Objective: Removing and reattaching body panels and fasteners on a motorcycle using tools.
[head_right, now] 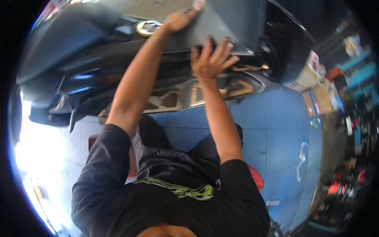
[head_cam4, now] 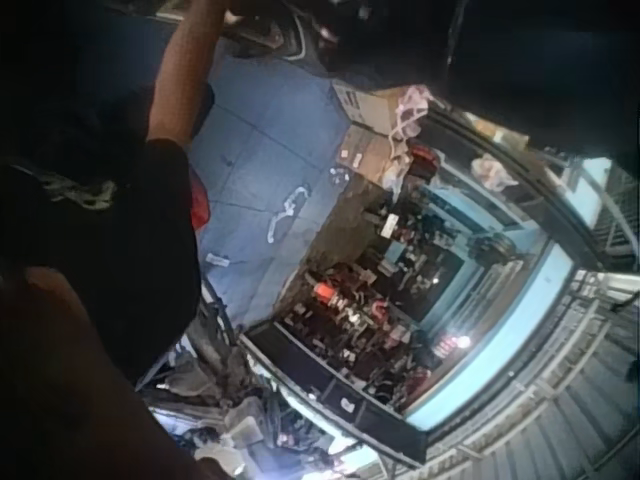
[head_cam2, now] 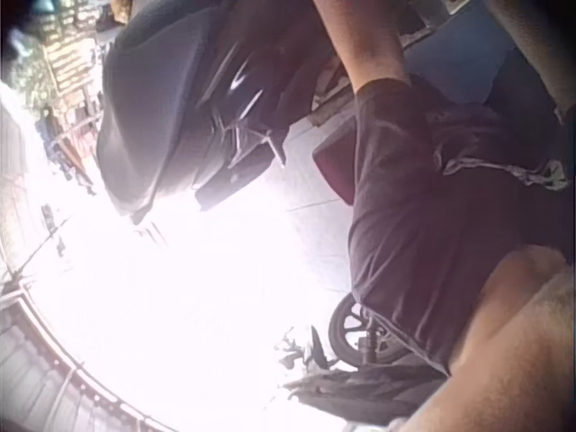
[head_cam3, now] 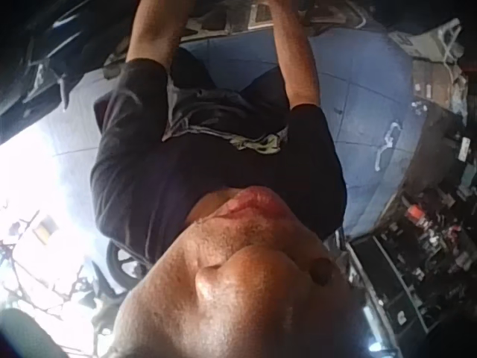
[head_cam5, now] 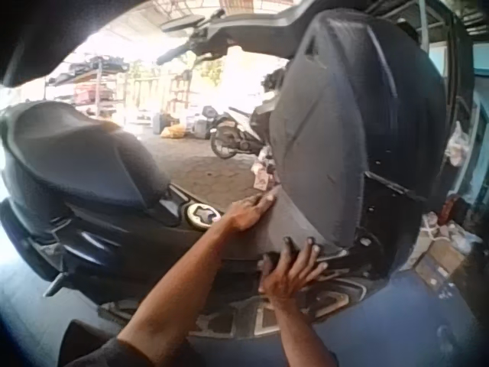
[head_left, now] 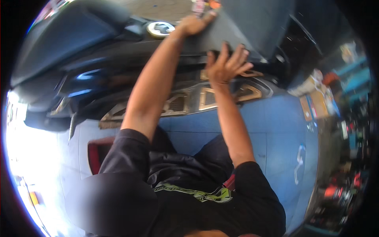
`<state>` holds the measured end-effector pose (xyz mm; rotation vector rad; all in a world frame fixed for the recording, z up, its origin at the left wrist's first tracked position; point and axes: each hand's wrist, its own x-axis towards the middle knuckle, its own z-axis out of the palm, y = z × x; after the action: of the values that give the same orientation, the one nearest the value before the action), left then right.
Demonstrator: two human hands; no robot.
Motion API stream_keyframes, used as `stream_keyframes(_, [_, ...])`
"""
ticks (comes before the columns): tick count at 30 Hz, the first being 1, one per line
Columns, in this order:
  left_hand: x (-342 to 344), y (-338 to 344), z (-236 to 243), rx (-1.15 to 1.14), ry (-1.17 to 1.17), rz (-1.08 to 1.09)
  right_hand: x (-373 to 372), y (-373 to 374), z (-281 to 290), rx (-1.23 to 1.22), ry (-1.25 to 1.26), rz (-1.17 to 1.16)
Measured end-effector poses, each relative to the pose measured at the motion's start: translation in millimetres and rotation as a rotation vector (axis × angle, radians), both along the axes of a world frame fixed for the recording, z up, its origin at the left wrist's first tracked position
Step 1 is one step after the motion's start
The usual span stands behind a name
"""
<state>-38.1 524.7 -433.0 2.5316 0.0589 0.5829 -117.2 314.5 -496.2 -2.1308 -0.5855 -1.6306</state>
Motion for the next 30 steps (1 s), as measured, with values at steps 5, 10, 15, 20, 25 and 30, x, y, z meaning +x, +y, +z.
stream_keyframes(5, [-131, -103, -16, 0.106, -0.384, 0.206, 21, -46, -6, -0.057, -0.064, -0.122])
stream_keyframes(10, [-188, -53, -57, 0.414, -0.755, 0.479, 2, -29, 2, -0.168, -0.100, -0.062])
stream_keyframes(15, [-183, -51, -58, 0.467, -0.698, 0.575, -9, 11, 32, -0.232, -0.035, 0.068])
stream_keyframes(20, [-179, -55, -61, 0.466, -0.695, 0.532, 40, 99, 88, -0.300, 0.653, 0.684])
stream_keyframes(25, [-191, -41, -77, 0.136, -1.089, 0.231, 18, 91, 55, -0.440, 0.668, 1.108])
stream_keyframes(30, [-210, -33, -73, 0.000, -1.104, 0.105, -12, 82, 39, -0.798, 0.135, 0.791])
